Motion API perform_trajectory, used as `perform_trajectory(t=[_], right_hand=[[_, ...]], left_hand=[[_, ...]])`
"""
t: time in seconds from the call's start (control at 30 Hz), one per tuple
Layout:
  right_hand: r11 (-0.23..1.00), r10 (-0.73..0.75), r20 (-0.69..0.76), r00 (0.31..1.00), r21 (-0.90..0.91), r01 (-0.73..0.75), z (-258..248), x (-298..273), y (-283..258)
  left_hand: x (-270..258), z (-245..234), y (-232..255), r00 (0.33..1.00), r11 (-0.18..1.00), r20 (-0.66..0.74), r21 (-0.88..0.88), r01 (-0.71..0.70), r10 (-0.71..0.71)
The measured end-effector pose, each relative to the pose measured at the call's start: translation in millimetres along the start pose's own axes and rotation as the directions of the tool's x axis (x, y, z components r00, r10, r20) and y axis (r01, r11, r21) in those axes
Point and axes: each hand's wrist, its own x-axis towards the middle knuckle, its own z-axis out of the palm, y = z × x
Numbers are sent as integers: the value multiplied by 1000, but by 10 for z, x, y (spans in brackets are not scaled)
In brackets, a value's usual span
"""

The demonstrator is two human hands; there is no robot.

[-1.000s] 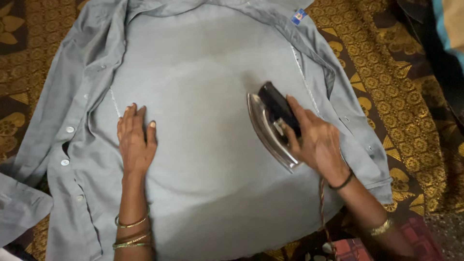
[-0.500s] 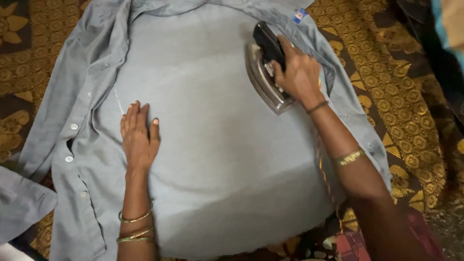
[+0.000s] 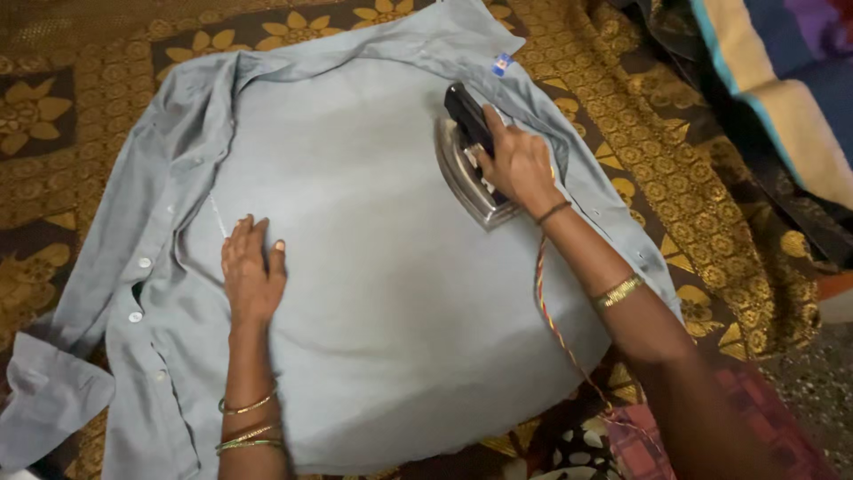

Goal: The person irons a light blue button-up shirt laid out on a patterned floor mat. They use a handheld electric iron to smooth the fabric, moving it across the front panels and sleeves while using their other hand to hold the shirt in place.

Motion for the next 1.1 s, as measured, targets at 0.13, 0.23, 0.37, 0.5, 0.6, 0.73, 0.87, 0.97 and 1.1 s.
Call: perform_trajectory(t=[0.13, 0.23, 0.37, 0.5, 0.6, 0.73, 0.87, 0.97, 1.1], right_hand=[[999, 34, 14, 999, 29, -35, -282, -343, -74], [999, 7, -32, 999, 49, -5, -512, -665, -110], [997, 76, 22, 997, 25, -77, -833, -1106, -170], [988, 143, 75, 987, 52, -147, -1080, -1400, -270], [989, 144, 48, 988, 7, -145, -1178, -1469, -365], [980, 191, 65, 979, -62, -187, -1131, -1381, -384], [985, 168, 47, 985, -38, -166, -1018, -1243, -283], [991, 129, 34, 991, -31, -128, -900, -1058, -204], [997, 77, 14, 997, -27, -77, -673, -777, -86]], left_hand=[[-5, -10, -4, 1000, 1000, 6, -1, -3, 3], [-5, -19, 17, 1000, 1000, 6, 1, -12, 12], [-20, -49, 34, 1000, 1000, 10, -5, -26, 26], [-17, -80, 46, 999, 999, 41, 25, -22, 21], [-21, -89, 93, 999, 1000, 52, 19, -7, 6], [-13, -115, 133, 997, 1000, 76, 15, 23, -24], [-11, -117, 158, 996, 999, 86, 26, 25, -27], [-7, -122, 187, 996, 999, 77, 31, 40, -43], [-1, -129, 214, 996, 998, 75, 31, 52, -54]])
